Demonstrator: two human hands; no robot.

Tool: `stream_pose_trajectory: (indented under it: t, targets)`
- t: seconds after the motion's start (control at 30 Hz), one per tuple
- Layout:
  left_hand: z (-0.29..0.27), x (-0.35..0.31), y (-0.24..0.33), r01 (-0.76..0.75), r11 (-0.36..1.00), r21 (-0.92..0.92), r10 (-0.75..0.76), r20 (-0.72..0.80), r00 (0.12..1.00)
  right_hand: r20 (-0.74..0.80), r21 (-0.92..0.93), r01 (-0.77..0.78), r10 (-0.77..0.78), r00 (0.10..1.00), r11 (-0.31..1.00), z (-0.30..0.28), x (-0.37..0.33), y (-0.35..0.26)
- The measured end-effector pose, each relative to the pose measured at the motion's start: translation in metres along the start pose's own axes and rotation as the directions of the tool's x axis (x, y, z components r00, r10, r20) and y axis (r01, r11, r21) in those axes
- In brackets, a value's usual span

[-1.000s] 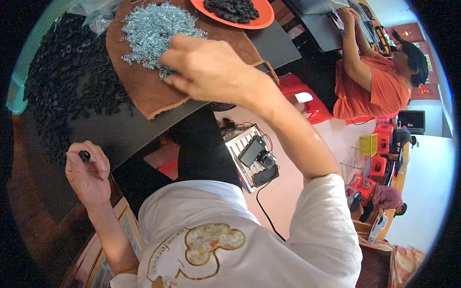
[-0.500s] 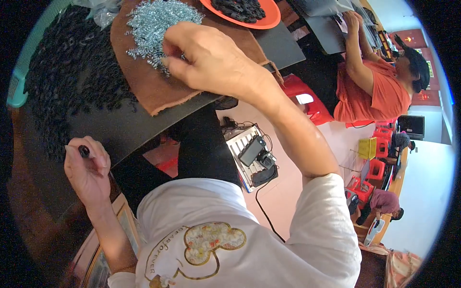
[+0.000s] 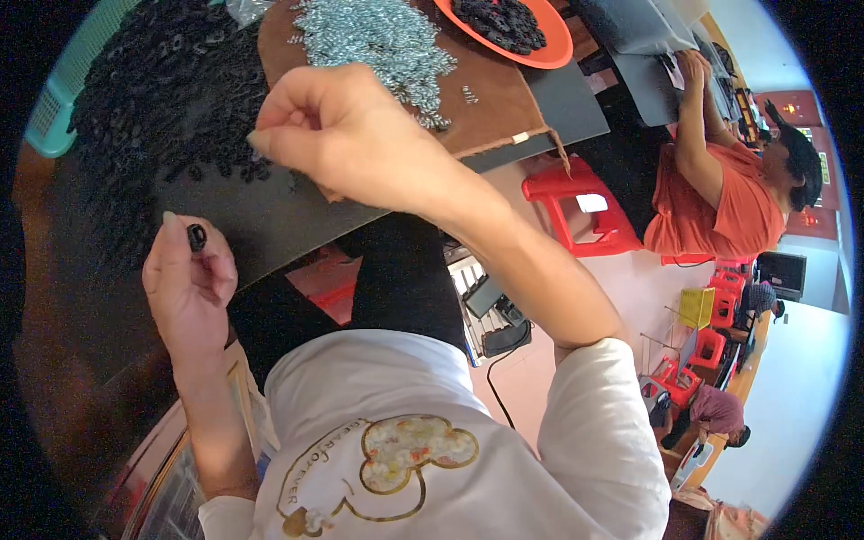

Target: Manually inserting small beads into circular black rubber components at a workshop table.

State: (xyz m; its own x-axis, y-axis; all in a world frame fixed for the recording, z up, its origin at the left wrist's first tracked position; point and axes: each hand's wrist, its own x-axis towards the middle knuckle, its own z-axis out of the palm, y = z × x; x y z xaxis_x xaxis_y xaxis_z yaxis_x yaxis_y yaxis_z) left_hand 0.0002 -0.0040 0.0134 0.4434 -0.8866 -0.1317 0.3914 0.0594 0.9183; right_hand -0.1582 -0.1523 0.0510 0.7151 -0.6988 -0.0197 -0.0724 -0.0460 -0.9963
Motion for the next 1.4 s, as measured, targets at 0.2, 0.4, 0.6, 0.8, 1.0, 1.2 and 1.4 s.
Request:
stream_pose_trajectory:
  t: [0.2,0.4,0.6,0.8,1.0,1.2,1.4]
  targets:
    - [-0.001,-0.001,0.000,0.000,1.000,0.026,-0.001,0.021,1.000,-0.168,-0.513,0.171,-0.294,0.941,0.841,-0.052,0.013,0.015]
    - [-0.002,-0.002,-0.001,-0.007,0.997,0.073,0.007,0.009,1.000,-0.105,-0.771,0.149,-0.354,0.929,0.619,-0.073,-0.001,0.007]
    - [-0.004,-0.004,-0.006,-0.032,0.998,0.050,0.032,-0.002,0.999,-0.056,-0.780,0.183,-0.358,0.932,0.598,-0.077,-0.003,0.010]
    - [-0.006,-0.003,-0.006,-0.052,0.997,0.053,0.051,0.023,0.998,-0.108,-0.717,0.106,-0.260,0.960,0.689,-0.078,-0.006,0.009]
    - [-0.005,-0.003,-0.007,-0.062,0.997,0.053,0.060,0.034,0.998,-0.101,-0.691,0.124,-0.265,0.959,0.712,-0.081,-0.006,0.017]
    - [-0.004,-0.003,-0.007,-0.077,0.996,0.052,0.075,0.035,0.997,-0.026,-0.763,0.282,-0.463,0.886,0.582,-0.084,-0.001,0.021]
    - [-0.006,-0.002,-0.006,-0.065,0.996,0.055,0.065,0.017,0.998,-0.216,-0.693,-0.001,-0.207,0.954,0.721,-0.088,0.000,0.011]
